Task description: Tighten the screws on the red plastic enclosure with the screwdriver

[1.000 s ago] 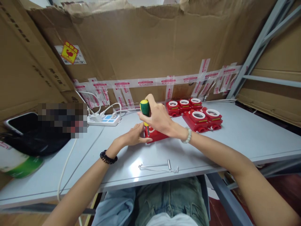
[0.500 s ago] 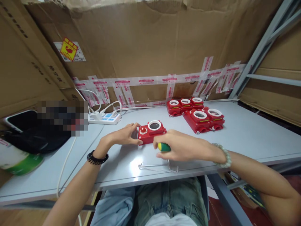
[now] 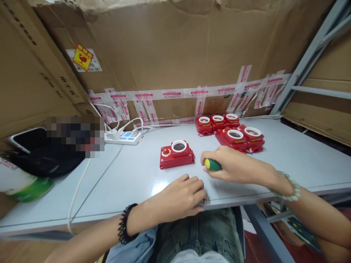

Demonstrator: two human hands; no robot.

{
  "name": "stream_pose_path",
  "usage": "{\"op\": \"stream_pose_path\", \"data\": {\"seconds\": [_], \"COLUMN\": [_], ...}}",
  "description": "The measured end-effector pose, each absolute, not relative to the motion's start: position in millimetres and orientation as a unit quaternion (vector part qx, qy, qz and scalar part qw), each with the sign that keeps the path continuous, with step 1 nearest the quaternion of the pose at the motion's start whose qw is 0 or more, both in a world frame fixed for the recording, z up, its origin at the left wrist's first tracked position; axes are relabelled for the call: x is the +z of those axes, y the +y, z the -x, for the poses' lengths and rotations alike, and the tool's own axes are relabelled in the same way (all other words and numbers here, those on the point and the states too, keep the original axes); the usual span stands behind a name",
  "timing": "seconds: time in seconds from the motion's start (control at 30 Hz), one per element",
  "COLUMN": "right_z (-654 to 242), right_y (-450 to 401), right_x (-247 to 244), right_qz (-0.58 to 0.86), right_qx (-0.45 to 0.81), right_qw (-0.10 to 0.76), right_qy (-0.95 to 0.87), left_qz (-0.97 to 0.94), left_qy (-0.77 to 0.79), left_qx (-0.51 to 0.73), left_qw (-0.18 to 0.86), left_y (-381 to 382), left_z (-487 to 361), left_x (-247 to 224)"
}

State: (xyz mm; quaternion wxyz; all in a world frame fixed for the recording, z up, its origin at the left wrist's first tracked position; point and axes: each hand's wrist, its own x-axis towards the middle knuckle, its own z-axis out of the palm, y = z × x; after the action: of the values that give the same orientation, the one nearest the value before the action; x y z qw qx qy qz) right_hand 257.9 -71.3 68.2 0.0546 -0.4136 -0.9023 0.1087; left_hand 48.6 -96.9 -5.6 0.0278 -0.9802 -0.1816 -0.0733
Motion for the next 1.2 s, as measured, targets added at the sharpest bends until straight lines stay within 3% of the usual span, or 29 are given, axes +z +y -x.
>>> {"op": "stream_pose_path", "data": {"seconds": [0.23,0.53,0.63,0.73,0.9,1.2], "right_z": [-258.3,-261.5,-264.8,-265.7,-258.4,-251.1], "right_y": [-57.5,-36.5,-24.9,-15.8,-16.8,-22.3], "right_x": [76.1,77.5,71.7,63.3,55.0,48.9], "right_qz": [0.412,0.43,0.422,0.397,0.349,0.328], "right_qx": [0.086,0.05,0.118,0.269,0.383,0.329], "right_qw": [0.189,0.505,0.573,0.638,0.685,0.725], "right_qy": [-0.887,-0.747,-0.692,-0.602,-0.512,-0.508], "left_qz": [0.982,0.881,0.826,0.771,0.721,0.697], "left_qy": [-0.151,-0.25,-0.317,-0.356,-0.358,-0.363], "left_qx": [-0.108,-0.333,-0.378,-0.412,-0.456,-0.465], "left_qw": [0.024,-0.226,-0.274,-0.33,-0.381,-0.408], "left_y": [-97.1,-65.6,-47.9,-33.9,-26.2,-29.5], "left_z": [-48.1,-39.8,-32.5,-23.9,-17.8,-20.5], "left_x": [-17.5,19.6,22.8,14.0,4.4,7.0]}}
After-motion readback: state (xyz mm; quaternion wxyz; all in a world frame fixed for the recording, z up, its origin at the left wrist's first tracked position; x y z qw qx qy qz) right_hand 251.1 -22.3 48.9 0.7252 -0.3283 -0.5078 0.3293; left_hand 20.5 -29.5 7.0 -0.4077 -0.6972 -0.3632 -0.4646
